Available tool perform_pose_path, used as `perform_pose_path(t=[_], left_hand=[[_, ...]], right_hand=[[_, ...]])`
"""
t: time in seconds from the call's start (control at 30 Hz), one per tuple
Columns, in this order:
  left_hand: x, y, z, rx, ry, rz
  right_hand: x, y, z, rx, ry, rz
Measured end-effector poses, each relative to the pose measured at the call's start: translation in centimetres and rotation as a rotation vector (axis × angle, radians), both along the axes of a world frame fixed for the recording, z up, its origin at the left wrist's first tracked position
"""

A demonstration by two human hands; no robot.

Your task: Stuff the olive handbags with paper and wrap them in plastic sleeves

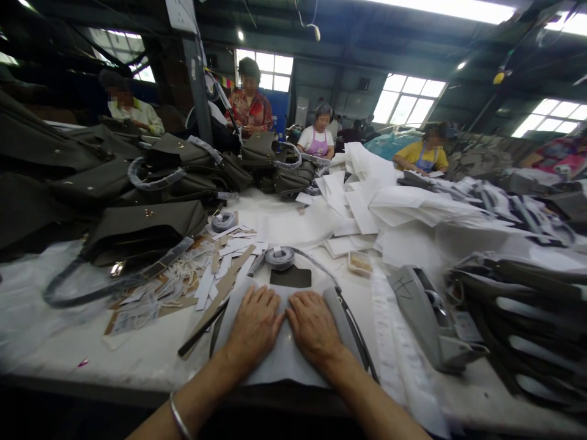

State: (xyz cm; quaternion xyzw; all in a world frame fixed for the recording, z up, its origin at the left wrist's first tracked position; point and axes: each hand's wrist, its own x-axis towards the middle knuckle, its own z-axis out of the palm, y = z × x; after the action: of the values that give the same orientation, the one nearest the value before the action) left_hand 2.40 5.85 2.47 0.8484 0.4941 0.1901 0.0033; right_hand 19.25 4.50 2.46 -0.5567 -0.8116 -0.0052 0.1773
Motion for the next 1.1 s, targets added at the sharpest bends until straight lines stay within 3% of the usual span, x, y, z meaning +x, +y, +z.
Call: perform_pose_path(t=[0.2,0.37,0.63,0.73,0.9,1.1], left_hand=[[0.0,0.6,0.3,-0.074,0.051,0.0],[0.0,1.4,0.7,-0.042,0.052,0.033],[0.1,1.8,0.0,0.014,0.032,0.043],[0.1,1.7,0.1,0.023,0.019,0.045],[0.0,1.8,0.1,0.028,0.009,0.036],[-0.1,1.9,-0.2,0.017,0.006,0.032]], right_hand=[[0.0,0.6,0.5,-0.101,0.001,-0.001],[-0.2,1.3,1.1,-0.158,-0.042,-0.094],[-0.3,3.0,0.3,-0.224,-0.098,-0.165],[-0.1,2.6,0.2,-0.173,-0.092,-0.146],[0.1,1.8,0.3,0.043,-0.04,-0.049],[-0.3,1.4,0.5,0.124,-0.061,-0.041]])
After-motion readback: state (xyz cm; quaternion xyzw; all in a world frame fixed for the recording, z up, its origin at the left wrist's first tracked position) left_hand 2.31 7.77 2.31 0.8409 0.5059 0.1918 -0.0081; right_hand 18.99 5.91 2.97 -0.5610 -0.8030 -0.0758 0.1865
